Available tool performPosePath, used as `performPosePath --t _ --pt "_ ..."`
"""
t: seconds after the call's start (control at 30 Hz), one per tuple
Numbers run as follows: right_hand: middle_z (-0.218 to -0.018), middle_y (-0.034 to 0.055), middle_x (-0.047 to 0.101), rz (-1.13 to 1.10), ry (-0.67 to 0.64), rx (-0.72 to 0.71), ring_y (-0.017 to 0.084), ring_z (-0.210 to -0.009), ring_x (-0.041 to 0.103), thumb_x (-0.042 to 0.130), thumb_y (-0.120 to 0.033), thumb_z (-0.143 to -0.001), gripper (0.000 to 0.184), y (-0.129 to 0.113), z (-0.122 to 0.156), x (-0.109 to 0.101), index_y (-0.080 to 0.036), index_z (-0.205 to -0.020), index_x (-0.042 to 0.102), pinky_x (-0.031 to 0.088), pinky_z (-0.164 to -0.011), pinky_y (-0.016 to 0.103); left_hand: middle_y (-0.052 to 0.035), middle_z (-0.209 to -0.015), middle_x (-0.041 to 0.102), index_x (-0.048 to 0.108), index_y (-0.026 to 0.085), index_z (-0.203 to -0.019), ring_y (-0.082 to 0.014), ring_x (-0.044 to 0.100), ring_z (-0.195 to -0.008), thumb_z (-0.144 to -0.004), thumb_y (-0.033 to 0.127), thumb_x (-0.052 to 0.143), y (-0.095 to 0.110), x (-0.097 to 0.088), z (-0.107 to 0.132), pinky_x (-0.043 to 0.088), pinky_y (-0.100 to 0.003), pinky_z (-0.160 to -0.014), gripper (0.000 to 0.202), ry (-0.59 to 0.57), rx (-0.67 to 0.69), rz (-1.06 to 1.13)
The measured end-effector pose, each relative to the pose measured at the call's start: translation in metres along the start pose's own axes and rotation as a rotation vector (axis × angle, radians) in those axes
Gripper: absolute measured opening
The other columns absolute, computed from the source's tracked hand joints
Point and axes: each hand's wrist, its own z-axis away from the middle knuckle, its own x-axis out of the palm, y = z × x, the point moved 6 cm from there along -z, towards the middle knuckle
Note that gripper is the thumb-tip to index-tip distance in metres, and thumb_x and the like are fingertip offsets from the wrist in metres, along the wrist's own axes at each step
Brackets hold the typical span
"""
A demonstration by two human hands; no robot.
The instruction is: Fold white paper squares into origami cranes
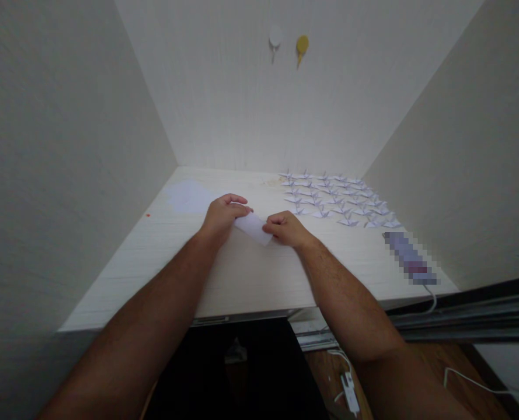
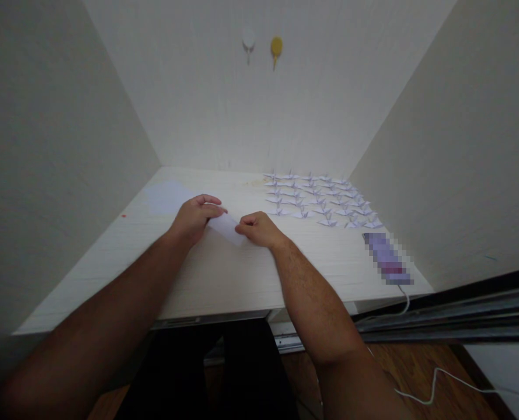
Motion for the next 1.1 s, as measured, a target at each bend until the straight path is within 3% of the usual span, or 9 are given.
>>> performPosePath --t 0.13,0.23,0.33,0.57,0.63,0.77,0.97,1.03,1.1 --pt "-0.043 -0.0075 0.035 -0.037 0.022 0.022 0.005 -0.04 0.029 0.06 -0.033 -0.07 0.029 0.004 0.001 -0.003 -0.018 -0.049 0.046 0.019 -0.043 0.021 -0.0045 -0.074 0.069 0.063 0.017 -0.076 -0.0128 0.059 -0.065 -0.053 0.018 0.073 0.008 -0.021 -0.003 0.036 -0.022 -0.055 0.025 0.209 0.062 0.029" --pt "-0.043 -0.0069 0.038 -0.05 0.038 0.018 0.005 -0.041 0.031 0.06 -0.033 -0.07 0.028 0.004 0.002 -0.005 -0.017 -0.051 0.048 0.02 -0.043 0.021 -0.008 -0.084 0.072 0.069 0.016 -0.083 -0.0134 0.059 -0.066 -0.06 0.03 0.074 0.005 -0.01 -0.003 0.039 -0.023 -0.057 0.027 0.046 0.004 0.021" --pt "-0.044 -0.0066 0.038 -0.014 0.031 0.0 0.006 -0.043 0.031 0.06 -0.033 -0.07 0.028 0.003 0.001 -0.004 -0.017 -0.051 0.048 0.021 -0.044 0.021 -0.012 -0.084 0.072 0.069 0.014 -0.069 -0.0149 0.059 -0.066 -0.059 0.033 0.077 0.001 0.005 0.002 0.042 -0.026 -0.059 0.023 -0.13 -0.012 -0.071" --pt "-0.053 -0.0039 0.044 0.117 0.079 -0.075 0.008 -0.051 0.038 0.056 -0.044 -0.077 0.034 -0.002 -0.001 -0.002 -0.015 -0.06 0.058 0.025 -0.048 0.021 -0.0035 -0.058 0.065 0.069 0.016 -0.06 -0.0123 0.052 -0.053 -0.06 0.032 0.079 -0.003 0.021 0.01 0.037 -0.024 -0.053 0.019 -0.234 0.053 -0.304" --pt "-0.051 -0.0041 0.042 0.18 0.114 -0.093 0.008 -0.05 0.037 0.054 -0.042 -0.079 0.035 -0.004 -0.001 -0.003 -0.016 -0.055 0.054 0.024 -0.047 0.022 -0.0029 -0.057 0.064 0.069 0.016 -0.059 -0.0121 0.052 -0.053 -0.059 0.029 0.079 0.0 0.021 0.01 0.037 -0.024 -0.052 0.017 -0.196 0.064 -0.312" --pt "-0.048 -0.0045 0.042 0.198 0.162 -0.09 0.007 -0.048 0.036 0.054 -0.034 -0.077 0.03 -0.007 0.0 -0.008 -0.016 -0.052 0.054 0.024 -0.046 0.022 -0.0039 -0.063 0.067 0.067 0.016 -0.057 -0.012 0.053 -0.056 -0.057 0.024 0.078 0.005 0.004 0.004 0.039 -0.024 -0.055 0.013 0.043 0.079 -0.197" --pt "-0.047 -0.0021 0.051 -0.042 0.137 -0.017 0.007 -0.044 0.038 0.058 -0.029 -0.071 0.022 -0.001 0.002 -0.016 -0.014 -0.056 0.064 0.026 -0.045 0.022 -0.0007 -0.056 0.057 0.059 0.015 -0.055 -0.0107 0.048 -0.052 -0.058 0.021 0.075 -0.001 -0.024 -0.01 0.036 -0.023 -0.051 0.017 0.231 0.002 -0.006" --pt "-0.05 -0.0014 0.055 -0.12 0.188 -0.055 0.007 -0.046 0.039 0.06 -0.03 -0.071 0.02 0.0 0.001 -0.022 -0.013 -0.062 0.068 0.028 -0.045 0.022 -0.0009 -0.057 0.056 0.059 0.015 -0.057 -0.0111 0.05 -0.053 -0.058 0.02 0.073 -0.003 -0.027 -0.013 0.038 -0.023 -0.051 0.015 0.201 -0.041 0.075" --pt "-0.061 -0.0005 0.061 -0.172 0.22 -0.115 0.007 -0.05 0.042 0.064 -0.03 -0.07 0.021 -0.002 0.001 -0.025 -0.014 -0.079 0.072 0.031 -0.047 0.021 -0.0016 -0.058 0.055 0.06 0.014 -0.057 -0.0112 0.05 -0.054 -0.058 0.02 0.073 -0.005 -0.019 -0.013 0.04 -0.023 -0.052 0.015 0.045 -0.105 0.105"
